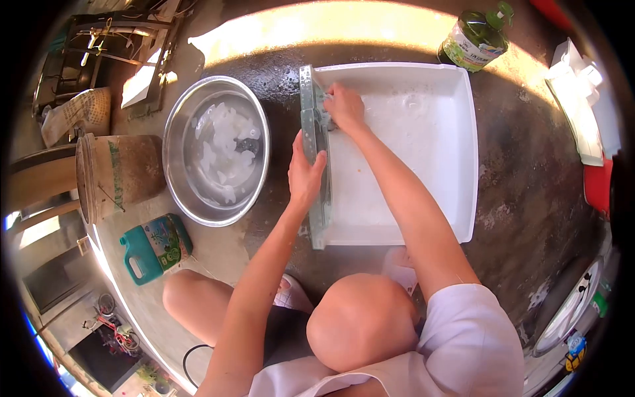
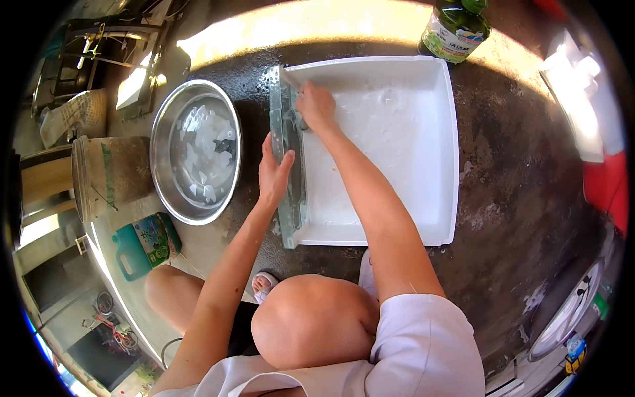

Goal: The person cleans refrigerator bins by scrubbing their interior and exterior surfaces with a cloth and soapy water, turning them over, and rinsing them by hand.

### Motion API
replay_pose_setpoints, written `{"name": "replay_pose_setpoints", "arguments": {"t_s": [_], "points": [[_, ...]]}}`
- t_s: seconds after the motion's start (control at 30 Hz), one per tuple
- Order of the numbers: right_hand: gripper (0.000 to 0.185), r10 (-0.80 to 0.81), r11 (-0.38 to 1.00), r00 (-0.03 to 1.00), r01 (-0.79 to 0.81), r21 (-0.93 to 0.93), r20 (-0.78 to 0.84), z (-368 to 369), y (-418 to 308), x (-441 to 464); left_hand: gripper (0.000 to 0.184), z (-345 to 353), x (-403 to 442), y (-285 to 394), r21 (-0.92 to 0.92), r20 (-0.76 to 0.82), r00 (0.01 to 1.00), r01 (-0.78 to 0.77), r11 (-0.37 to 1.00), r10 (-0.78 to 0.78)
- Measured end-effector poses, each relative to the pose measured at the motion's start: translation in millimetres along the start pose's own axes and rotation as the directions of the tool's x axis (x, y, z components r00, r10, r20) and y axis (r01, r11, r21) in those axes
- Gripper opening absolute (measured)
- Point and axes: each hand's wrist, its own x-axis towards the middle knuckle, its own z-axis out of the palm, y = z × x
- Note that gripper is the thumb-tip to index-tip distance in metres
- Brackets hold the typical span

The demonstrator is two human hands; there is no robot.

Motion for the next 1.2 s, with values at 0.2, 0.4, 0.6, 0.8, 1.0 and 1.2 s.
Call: {"name": "replay_pose_setpoints", "arguments": {"t_s": [0.2, 0.4, 0.6, 0.8, 1.0, 1.2], "points": [[0.015, -0.415, 0.887, 0.842, 0.459, 0.054, -0.346, -38, -32, 25, 0.070, 0, -2, 0, 0.017, 0.010, 1.000, 0.024, 1.000, -0.024], [0.013, -0.661, 0.720, 0.740, 0.576, -0.387, -0.126, -34, -22, 34, 0.064, 2, 0, -3, 0.000, -0.035, 0.998, -0.051, 0.999, 0.051], [0.015, -0.632, 0.642, 0.775, 0.503, -0.578, -0.028, -117, 34, 32, 0.068, -1, 0, -1, -0.015, -0.001, 1.000, -0.022, 1.000, 0.022], [0.011, -0.404, 0.513, 0.913, 0.285, -0.810, 0.065, -223, 93, 24, 0.065, -2, -4, 9, 0.000, -0.021, 0.999, 0.027, 1.000, -0.027], [0.021, -0.175, 0.633, 0.984, 0.079, -0.770, -0.044, -259, 107, 12, 0.066, 3, 1, -5, -0.069, -0.034, 0.999, -0.004, 0.998, 0.002], [0.027, 0.190, 0.741, 0.982, -0.139, -0.657, 0.007, -262, 88, 2, 0.065, 5, 2, -11, -0.015, -0.054, 0.998, -0.018, 1.000, 0.017]]}}
